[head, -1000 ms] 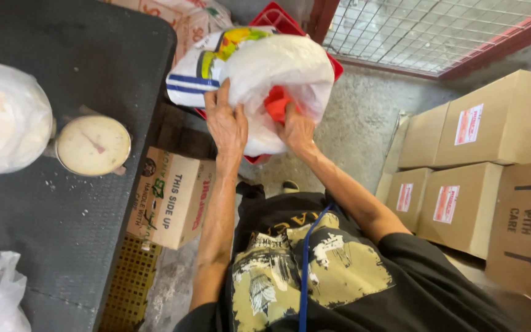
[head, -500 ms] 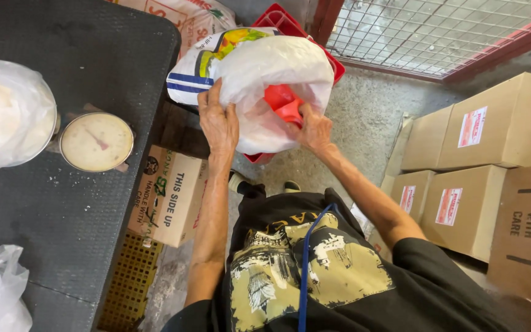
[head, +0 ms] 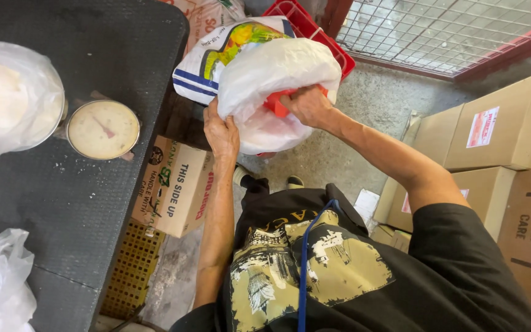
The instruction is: Scooping white powder from a large sack into smaller plastic bags.
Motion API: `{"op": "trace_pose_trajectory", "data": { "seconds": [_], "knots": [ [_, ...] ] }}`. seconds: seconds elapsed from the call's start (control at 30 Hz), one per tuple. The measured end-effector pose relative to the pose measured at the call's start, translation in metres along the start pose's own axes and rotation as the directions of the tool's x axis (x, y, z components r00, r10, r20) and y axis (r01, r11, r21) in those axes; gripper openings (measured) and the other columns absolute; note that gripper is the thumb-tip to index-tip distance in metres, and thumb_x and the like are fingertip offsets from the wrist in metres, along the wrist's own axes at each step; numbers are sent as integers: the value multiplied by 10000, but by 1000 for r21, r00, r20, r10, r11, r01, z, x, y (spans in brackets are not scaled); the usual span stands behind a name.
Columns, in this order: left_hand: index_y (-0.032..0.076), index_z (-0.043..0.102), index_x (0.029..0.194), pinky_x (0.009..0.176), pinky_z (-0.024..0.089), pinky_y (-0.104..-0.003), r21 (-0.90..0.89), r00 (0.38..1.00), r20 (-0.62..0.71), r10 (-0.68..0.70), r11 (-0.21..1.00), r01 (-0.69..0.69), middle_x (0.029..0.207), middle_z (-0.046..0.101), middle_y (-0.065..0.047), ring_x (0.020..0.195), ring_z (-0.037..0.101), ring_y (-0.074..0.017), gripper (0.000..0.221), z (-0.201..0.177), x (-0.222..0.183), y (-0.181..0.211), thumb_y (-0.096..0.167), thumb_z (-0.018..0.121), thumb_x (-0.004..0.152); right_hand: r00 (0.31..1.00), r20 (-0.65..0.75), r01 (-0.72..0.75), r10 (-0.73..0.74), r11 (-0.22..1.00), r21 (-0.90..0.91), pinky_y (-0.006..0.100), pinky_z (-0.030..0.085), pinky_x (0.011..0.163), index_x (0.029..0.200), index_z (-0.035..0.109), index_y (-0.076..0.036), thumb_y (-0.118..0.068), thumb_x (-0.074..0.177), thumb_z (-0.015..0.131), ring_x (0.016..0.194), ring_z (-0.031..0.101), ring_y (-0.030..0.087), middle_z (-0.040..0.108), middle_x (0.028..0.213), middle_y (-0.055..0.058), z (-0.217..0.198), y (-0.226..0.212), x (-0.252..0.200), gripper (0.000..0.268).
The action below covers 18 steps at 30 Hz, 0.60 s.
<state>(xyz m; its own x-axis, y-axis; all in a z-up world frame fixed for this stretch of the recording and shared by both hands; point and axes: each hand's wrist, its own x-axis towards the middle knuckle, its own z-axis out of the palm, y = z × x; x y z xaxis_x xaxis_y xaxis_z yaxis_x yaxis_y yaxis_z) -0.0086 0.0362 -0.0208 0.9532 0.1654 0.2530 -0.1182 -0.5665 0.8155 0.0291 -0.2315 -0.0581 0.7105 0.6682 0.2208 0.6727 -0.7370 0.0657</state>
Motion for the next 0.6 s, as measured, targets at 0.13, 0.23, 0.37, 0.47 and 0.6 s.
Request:
{"op": "trace_pose_trajectory", "data": {
  "seconds": [0.13,0.23,0.37,0.47,0.6],
  "knots": [
    [-7,587,1355,974,516,-461,-29,998,-52,44,999,-46,1192,649,-265,1109,656,-434,484,24,16,-10,-78,611,877,987,162,-48,25,989,142,458,503,463,1081,657,-57,-123,887,627,522,644,282,630,598,104,1,-5,-11,207],
    [-4,614,1330,1002,524,-449,-146,995,-92,26,988,-40,1202,686,-247,1125,682,-397,430,50,32,18,-67,611,905,931,308,-278,196,927,253,495,516,476,1040,642,-58,-319,865,702,495,641,312,644,590,126,6,-18,-16,320],
    [-15,578,1342,1031,541,-417,-317,998,60,25,948,-5,1265,661,-238,1172,667,-360,471,97,27,59,-57,583,873,860,248,-511,446,751,418,475,554,597,1150,653,-137,-267,789,699,602,699,327,692,682,104,73,-14,-30,387],
    [-33,594,1288,1026,536,-436,-249,966,73,246,943,-222,1237,648,-254,1174,642,-407,477,118,6,75,-64,662,816,844,115,-504,524,701,504,472,556,702,1273,597,-140,-304,773,720,784,699,356,697,889,156,87,-22,-45,540],
    [-53,603,1293,923,553,-459,-255,920,304,246,952,-171,1170,644,-260,1096,645,-439,518,64,0,118,-82,690,783,808,247,-585,536,674,450,463,530,878,1551,404,-95,-477,889,682,1068,676,371,714,1181,243,103,-24,-60,814]
  ]
}}
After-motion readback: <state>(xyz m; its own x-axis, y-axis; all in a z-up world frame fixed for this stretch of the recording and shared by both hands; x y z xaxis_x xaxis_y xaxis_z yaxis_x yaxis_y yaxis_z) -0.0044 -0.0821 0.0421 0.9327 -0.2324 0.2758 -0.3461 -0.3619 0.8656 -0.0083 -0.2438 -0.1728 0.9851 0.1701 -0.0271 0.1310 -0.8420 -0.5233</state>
